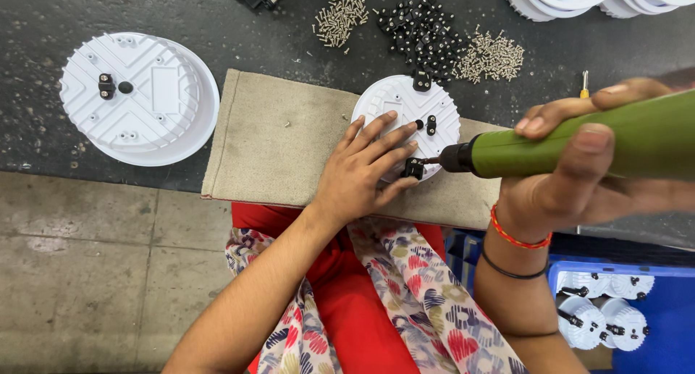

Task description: The person places small black plastic components onto white circular plastic bases and uses a green cordless screwdriver to fasten them with screws. They repeat this process for multiple units, moving finished items aside.

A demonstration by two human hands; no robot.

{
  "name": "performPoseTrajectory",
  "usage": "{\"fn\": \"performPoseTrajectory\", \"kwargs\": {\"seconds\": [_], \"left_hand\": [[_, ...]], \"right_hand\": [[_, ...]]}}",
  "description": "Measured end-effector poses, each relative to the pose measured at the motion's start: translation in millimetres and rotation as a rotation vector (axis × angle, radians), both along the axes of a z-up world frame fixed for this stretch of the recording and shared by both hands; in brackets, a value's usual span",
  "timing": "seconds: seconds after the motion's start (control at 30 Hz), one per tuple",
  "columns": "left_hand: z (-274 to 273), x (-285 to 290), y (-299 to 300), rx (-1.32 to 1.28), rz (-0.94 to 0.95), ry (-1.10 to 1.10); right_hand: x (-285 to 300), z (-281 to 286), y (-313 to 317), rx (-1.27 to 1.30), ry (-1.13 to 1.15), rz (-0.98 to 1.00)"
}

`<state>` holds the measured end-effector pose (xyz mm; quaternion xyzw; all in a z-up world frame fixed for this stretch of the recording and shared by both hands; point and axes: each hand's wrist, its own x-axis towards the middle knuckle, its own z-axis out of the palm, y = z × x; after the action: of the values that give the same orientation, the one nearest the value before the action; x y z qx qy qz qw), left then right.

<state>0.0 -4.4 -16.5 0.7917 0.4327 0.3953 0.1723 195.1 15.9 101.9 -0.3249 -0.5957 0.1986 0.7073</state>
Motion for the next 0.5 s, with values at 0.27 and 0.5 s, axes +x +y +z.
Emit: {"fn": "performPoseTrajectory", "kwargs": {"seconds": [0.27, 0.5], "left_hand": [[0, -1, 1, -0.002, -0.010, -0.004], [0, -2, 1, 0.006, -0.013, -0.018]], "right_hand": [[-9, 6, -1, 0.034, -0.031, -0.008], [0, 11, -4, -0.155, 0.008, 0.041]]}}
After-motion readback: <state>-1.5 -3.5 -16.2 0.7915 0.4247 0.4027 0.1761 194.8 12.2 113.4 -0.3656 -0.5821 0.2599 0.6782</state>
